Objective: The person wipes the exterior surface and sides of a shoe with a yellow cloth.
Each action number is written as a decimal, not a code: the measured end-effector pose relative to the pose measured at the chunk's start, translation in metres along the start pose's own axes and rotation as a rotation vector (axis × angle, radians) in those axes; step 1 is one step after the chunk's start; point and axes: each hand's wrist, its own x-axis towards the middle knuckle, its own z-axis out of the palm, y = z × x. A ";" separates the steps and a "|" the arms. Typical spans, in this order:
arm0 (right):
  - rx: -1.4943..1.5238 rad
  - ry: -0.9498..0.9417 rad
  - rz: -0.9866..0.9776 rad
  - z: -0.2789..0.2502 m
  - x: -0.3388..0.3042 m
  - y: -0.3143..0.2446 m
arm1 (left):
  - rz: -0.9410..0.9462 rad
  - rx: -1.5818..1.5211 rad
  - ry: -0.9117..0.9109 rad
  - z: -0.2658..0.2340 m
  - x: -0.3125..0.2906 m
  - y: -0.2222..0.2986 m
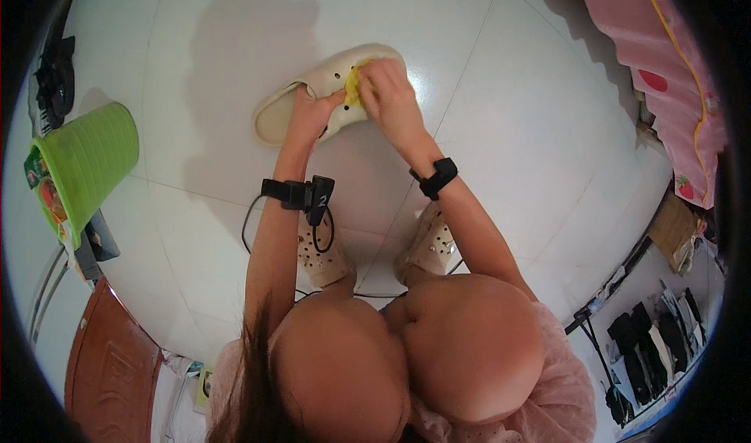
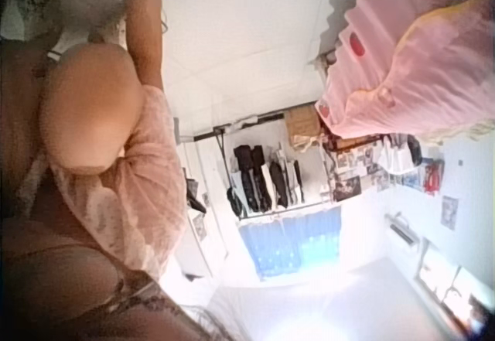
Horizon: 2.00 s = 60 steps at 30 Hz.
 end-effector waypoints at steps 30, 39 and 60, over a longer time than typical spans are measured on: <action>-0.052 0.007 0.045 0.004 0.016 -0.006 | 0.113 0.114 -0.115 0.005 -0.007 0.004; -0.103 -0.032 0.047 0.003 0.028 -0.005 | 0.081 0.118 -0.051 0.006 -0.012 0.011; 0.041 0.230 0.343 -0.055 0.033 0.021 | 0.123 0.054 -0.102 -0.002 -0.007 0.008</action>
